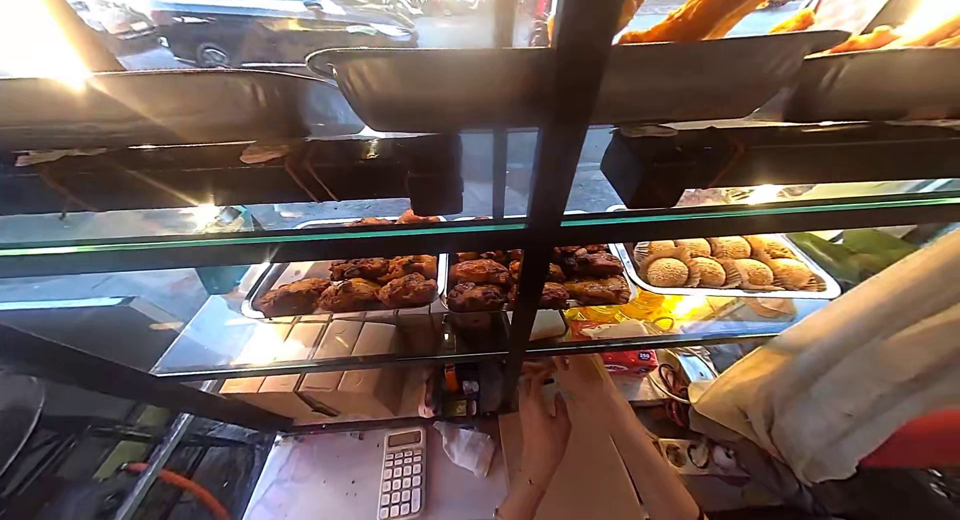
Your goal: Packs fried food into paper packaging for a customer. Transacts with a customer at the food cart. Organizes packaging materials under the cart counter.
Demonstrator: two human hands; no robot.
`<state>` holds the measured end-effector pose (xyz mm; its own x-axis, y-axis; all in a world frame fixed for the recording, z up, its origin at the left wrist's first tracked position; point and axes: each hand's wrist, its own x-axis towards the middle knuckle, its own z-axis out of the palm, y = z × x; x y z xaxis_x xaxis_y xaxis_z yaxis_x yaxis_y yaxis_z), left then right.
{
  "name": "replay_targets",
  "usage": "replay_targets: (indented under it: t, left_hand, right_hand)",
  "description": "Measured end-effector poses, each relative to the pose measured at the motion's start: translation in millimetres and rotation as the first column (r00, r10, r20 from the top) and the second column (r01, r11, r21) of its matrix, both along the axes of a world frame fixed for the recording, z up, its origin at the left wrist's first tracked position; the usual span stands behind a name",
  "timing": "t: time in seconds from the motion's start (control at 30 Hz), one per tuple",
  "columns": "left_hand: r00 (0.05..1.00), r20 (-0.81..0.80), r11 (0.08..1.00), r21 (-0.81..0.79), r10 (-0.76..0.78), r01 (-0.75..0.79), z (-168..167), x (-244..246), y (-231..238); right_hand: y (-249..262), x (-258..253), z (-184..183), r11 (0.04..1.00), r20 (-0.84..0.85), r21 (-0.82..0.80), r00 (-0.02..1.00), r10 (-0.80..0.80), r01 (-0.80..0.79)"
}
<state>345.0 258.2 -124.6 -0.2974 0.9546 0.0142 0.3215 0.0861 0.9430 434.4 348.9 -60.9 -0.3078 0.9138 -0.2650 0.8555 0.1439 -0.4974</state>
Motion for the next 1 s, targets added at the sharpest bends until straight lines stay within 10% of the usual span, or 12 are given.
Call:
replay_targets:
  t: [0.1,0.27,0.5,0.63,0.8,1.0]
  left_hand:
    - [0.996,-0.093,1.000,0.023,-0.009,0.011,2,-6,23]
    - [0.967,-0.249,0.987,-0.161,-0.056,0.016,11,-7,42]
    - [0.919,-0.388,0.993,0.109,0.076,-0.036,-20,5,34]
    - [0.931,-0.363,1.000,-0.015,-0.028,0.024,-17,4,38]
    - [0.938,-0.331,0.962,0.207,-0.102,0.178,-40,-8,-21]
    - [0.893,-0.373,0.948,-0.092,0.249,-0.303,-107,-74,-82]
  right_hand:
    - [-20,6,-14,0.911,-0.191,0.373,0.976,-0.109,0.174]
    - [-40,32,-65,0.814,-0.467,0.530,0.883,0.049,0.235]
    - [-121,102,-121,0.810,-0.412,0.264,0.821,-0.395,0.523]
    - [-165,119,-165,0.865,-0.358,0.008,0.809,-0.466,0.502]
    - [-184,116,-181,0.869,-0.370,-0.053,0.799,-0.474,0.491]
    - [-194,100,-180,0.779,-0.258,0.159,0.787,-0.561,0.607]
